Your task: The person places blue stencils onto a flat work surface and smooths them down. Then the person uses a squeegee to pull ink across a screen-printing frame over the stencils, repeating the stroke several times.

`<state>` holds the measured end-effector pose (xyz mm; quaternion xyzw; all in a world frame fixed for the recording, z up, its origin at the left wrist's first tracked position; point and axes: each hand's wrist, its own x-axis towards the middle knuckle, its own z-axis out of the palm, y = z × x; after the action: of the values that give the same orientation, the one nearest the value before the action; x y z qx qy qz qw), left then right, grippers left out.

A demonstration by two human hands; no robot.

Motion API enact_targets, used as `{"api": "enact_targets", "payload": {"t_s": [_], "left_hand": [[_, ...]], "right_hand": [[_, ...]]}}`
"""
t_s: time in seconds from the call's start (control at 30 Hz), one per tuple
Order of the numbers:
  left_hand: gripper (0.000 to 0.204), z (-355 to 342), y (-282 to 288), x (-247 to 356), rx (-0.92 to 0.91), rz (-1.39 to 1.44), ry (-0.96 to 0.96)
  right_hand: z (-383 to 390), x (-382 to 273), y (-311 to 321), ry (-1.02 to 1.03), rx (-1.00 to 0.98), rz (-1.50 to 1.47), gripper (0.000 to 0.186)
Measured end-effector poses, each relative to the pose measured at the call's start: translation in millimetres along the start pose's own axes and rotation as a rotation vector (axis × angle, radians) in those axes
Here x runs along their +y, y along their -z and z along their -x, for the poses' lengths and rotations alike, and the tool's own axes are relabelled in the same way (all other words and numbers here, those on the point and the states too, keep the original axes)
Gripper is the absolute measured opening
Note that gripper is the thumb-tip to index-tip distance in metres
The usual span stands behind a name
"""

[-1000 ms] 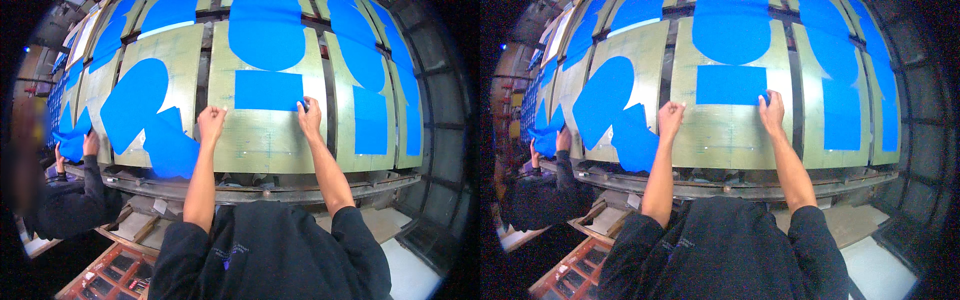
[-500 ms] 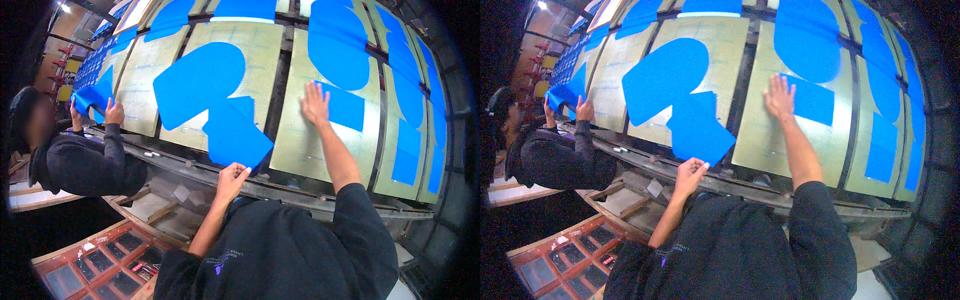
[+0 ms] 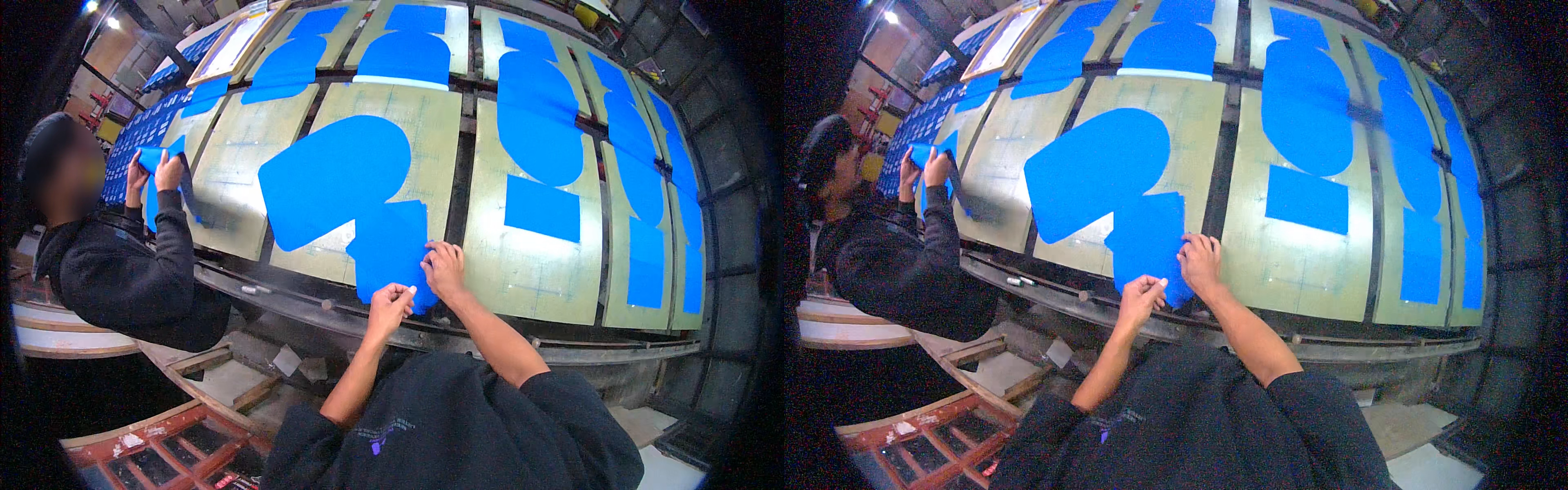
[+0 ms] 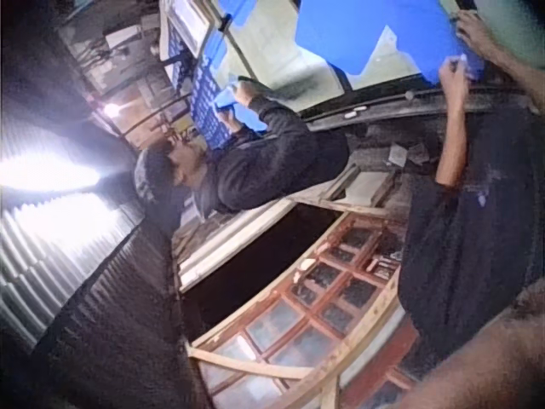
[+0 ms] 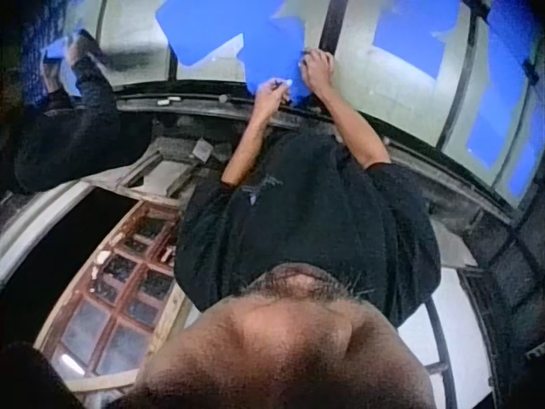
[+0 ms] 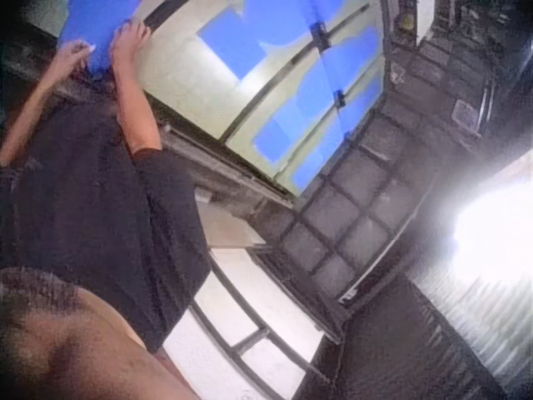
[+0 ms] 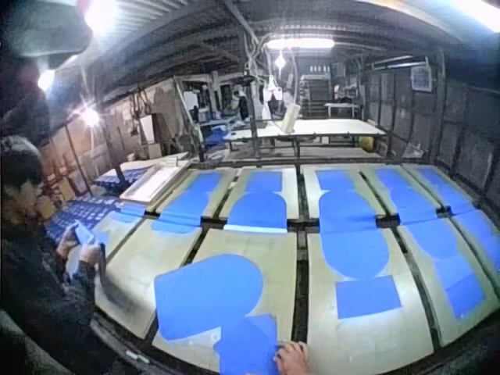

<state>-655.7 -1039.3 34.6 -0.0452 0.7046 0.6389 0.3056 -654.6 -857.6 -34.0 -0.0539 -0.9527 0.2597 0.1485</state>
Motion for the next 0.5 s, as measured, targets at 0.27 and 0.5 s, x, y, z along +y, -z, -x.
{"api": "enact_targets", "payload": {"t_s": [0.27, 0.5], "left_hand": [[0.027, 3, 15, -9, 0.038, 0.175, 0.051], [0.026, 5, 19, -16, 0.06, 0.261, 0.09]], "right_hand": [[-3, -9, 12, -0.112, -0.048, 0.033, 0.036], [-4, -5, 8, -0.024, -0.013, 0.066, 0.028]]}}
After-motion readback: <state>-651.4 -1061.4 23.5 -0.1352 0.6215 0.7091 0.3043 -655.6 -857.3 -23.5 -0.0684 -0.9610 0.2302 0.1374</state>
